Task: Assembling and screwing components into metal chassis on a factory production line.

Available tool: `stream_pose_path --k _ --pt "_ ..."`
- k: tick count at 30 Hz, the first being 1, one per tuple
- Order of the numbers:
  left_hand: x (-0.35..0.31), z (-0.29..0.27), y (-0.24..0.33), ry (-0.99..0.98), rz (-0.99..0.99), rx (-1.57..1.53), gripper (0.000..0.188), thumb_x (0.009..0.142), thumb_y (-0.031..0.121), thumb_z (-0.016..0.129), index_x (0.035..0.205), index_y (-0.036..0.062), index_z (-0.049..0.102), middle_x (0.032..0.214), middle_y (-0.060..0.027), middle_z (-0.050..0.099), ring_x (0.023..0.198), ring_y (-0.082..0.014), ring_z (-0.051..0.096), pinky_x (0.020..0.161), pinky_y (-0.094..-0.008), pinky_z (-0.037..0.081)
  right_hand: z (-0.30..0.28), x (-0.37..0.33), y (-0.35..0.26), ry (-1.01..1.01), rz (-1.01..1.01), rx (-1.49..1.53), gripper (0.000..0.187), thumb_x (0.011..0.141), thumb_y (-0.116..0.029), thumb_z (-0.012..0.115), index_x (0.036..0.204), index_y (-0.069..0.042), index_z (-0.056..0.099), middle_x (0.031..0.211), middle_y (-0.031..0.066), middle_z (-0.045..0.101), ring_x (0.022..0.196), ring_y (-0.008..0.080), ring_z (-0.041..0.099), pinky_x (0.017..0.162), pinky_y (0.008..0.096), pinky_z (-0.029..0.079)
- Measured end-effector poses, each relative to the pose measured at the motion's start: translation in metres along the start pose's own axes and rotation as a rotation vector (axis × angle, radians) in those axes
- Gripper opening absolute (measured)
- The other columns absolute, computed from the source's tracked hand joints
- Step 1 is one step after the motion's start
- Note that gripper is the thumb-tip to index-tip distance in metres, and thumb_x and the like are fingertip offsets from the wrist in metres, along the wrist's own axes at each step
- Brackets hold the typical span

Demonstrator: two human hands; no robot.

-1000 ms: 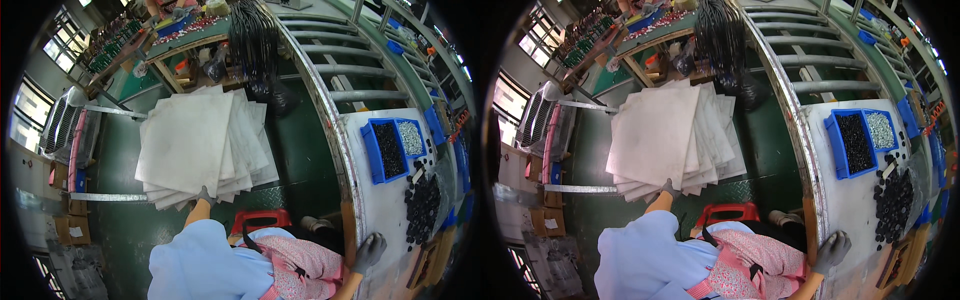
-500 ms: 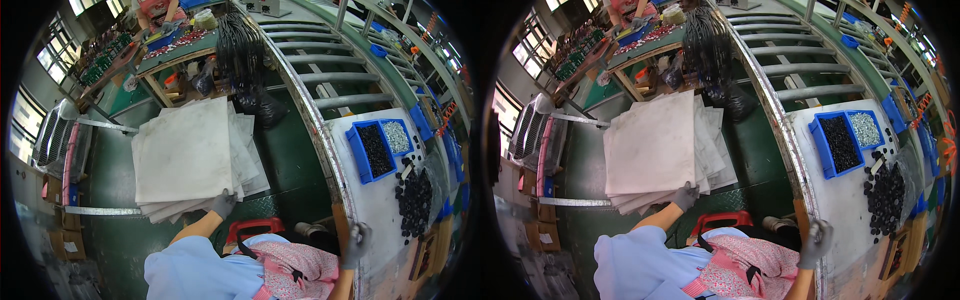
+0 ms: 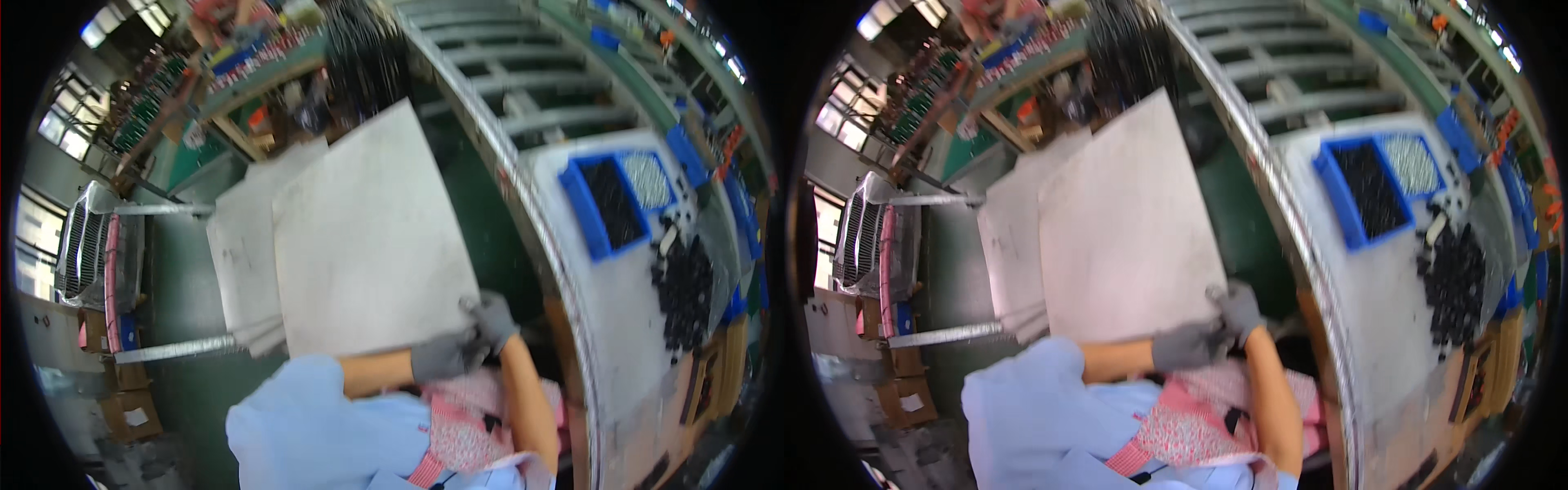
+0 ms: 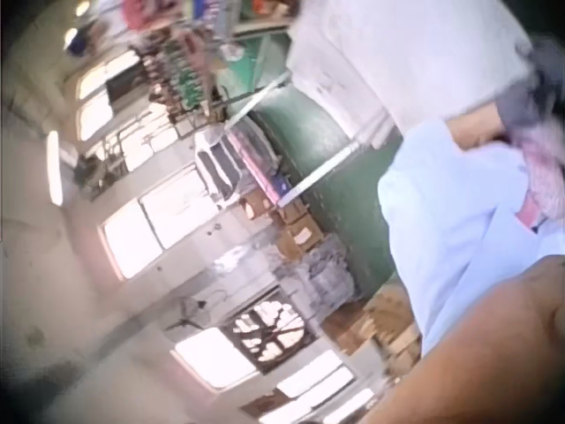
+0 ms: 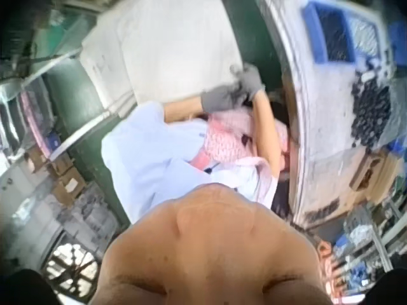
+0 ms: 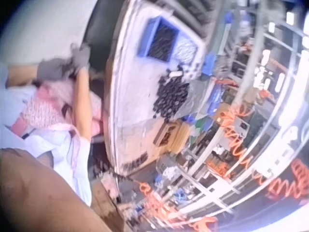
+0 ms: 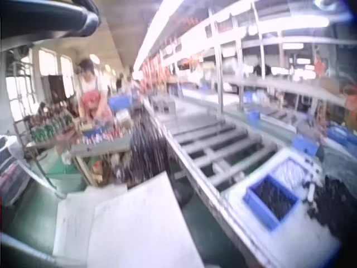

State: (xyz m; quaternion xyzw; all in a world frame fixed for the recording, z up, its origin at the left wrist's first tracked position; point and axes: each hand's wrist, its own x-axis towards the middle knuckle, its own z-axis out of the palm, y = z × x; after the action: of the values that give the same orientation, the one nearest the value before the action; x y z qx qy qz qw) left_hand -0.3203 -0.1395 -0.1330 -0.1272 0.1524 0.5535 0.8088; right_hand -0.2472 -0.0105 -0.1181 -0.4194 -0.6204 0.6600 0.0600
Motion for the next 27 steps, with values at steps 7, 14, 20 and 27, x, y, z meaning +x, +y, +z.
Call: stream_pose_path --k 7,14,20,27 --pt "-0.073 0.049 0.135 0.330 0.261 0.998 0.033 0.092 0.032 0.054 0.107 0.0023 0.056 0.099 -0.0110 0.064 0.085 -0.0191 0.063 0.075 -0.0347 0.054 0.003 -0.051 0.026 0.162 0.150 0.206 0.028 0.085 -0.018 0.064 0.100 0.005 0.064 0.087 0.0074 0.066 0.075 0.0113 0.057 0.069 0.0265 0.047" --pt "-0.242 -0.165 0.201 1.666 0.607 1.184 0.039 0.084 0.033 0.063 0.108 0.0020 0.059 0.092 -0.0095 0.063 0.079 -0.0236 0.062 0.077 -0.0365 0.051 0.011 -0.061 0.024 0.142 0.082 0.242 0.026 0.086 -0.017 0.062 0.096 0.007 0.063 0.084 0.0063 0.064 0.074 0.0095 0.055 0.069 0.0247 0.045" --pt "-0.327 -0.211 0.162 1.791 0.126 0.904 0.054 0.087 0.042 0.056 0.123 0.0028 0.052 0.114 -0.0111 0.055 0.098 -0.0280 0.053 0.087 -0.0408 0.043 0.012 -0.066 -0.002 0.195 0.061 0.189 0.024 0.086 -0.016 0.063 0.097 0.006 0.063 0.083 0.0031 0.063 0.072 0.0063 0.052 0.066 0.0219 0.043" --pt "-0.313 -0.208 0.137 1.618 0.270 0.528 0.065 0.091 0.055 0.044 0.128 0.0023 0.047 0.124 -0.0148 0.052 0.109 -0.0278 0.051 0.093 -0.0425 0.041 0.009 -0.081 -0.037 0.241 0.031 0.180 0.022 0.085 -0.013 0.064 0.095 0.006 0.065 0.078 0.0001 0.060 0.068 0.0041 0.048 0.063 0.0191 0.040"
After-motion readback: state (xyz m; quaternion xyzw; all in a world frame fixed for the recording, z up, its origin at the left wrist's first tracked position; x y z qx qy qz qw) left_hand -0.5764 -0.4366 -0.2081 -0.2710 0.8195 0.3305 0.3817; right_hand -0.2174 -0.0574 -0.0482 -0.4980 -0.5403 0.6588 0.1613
